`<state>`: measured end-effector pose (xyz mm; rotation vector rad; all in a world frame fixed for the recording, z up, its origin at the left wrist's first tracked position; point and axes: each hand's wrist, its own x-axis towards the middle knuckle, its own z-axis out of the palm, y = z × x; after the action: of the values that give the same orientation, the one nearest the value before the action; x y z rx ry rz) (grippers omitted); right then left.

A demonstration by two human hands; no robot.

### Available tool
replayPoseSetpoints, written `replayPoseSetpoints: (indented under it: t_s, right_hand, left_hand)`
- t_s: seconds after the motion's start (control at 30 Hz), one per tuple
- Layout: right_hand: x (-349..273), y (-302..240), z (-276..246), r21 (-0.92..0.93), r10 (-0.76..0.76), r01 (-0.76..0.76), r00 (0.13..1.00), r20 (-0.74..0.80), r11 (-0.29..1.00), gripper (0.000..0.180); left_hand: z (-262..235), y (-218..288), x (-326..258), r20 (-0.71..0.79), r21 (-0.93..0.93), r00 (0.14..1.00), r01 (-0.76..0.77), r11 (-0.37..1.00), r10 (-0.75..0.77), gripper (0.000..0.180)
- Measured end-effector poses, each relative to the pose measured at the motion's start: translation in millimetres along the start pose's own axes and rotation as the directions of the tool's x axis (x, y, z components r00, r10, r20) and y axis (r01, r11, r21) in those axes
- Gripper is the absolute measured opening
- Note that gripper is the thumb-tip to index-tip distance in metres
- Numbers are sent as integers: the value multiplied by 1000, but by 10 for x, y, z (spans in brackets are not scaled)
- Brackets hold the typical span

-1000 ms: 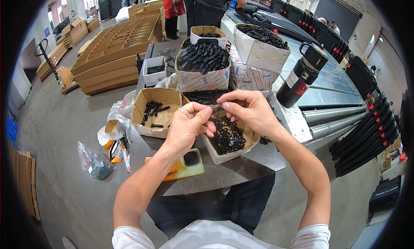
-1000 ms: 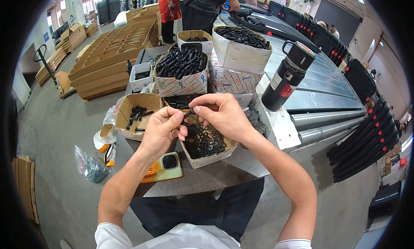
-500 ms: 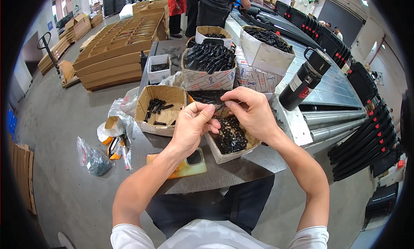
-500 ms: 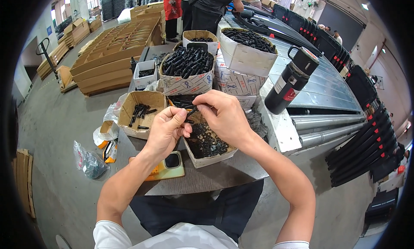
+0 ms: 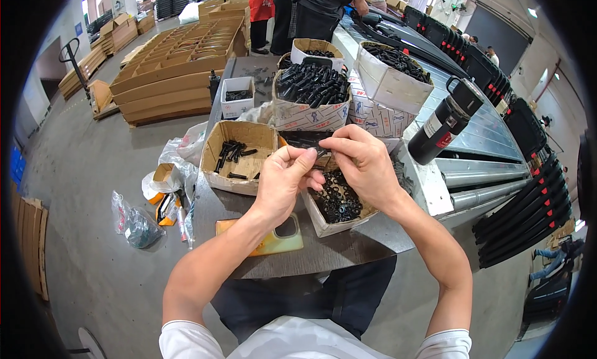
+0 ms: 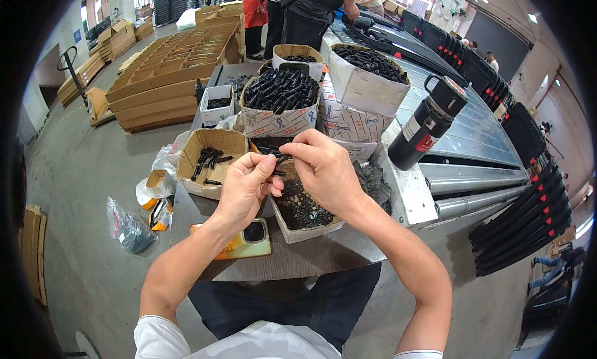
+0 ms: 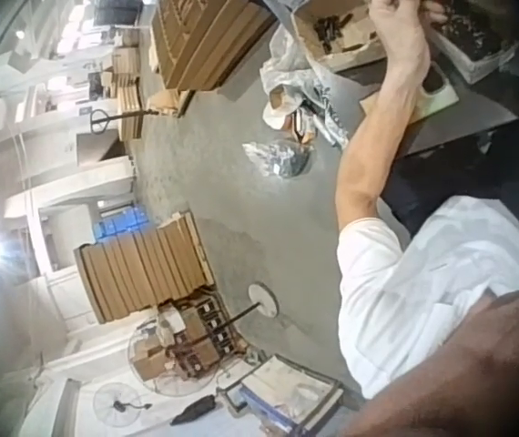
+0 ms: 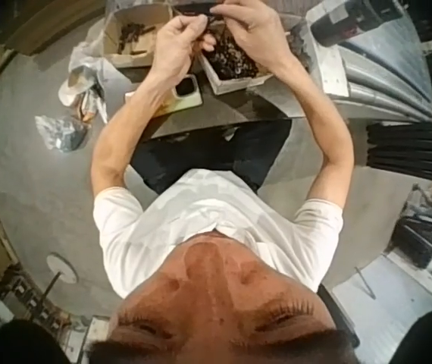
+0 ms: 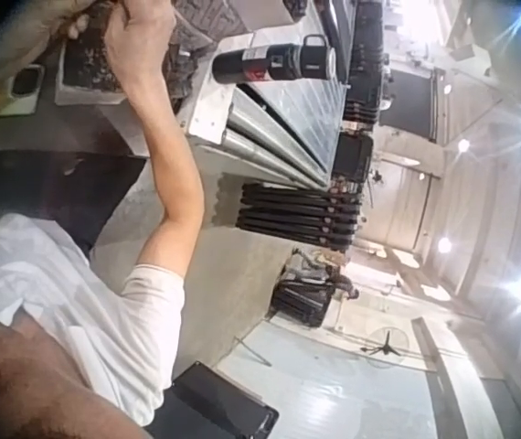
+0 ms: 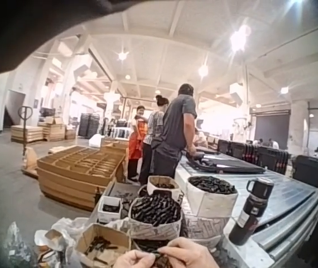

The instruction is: Assembling small black plastic components by hand.

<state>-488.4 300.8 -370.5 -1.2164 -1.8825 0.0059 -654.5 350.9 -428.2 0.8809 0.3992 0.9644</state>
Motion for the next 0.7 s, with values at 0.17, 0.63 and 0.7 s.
replayPoseSetpoints:
  t_s: [0.17, 0.63, 0.7]
  right_hand:
    - [12, -1, -1, 376, 328, -375, 926, 185, 847, 18]
    - [0, -11, 65, 49, 31, -26, 994, -102, 998, 28]
    - [8, -5, 93, -52, -84, 78, 990, -110, 996, 27]
  left_hand:
    - [-19, -27, 2, 16, -51, 999, 28, 998, -28, 15]
    - [-48, -6, 2, 5, -114, 1000, 1, 993, 0, 16]
    - [-54, -9, 3, -9, -121, 1000, -16, 992, 15, 15]
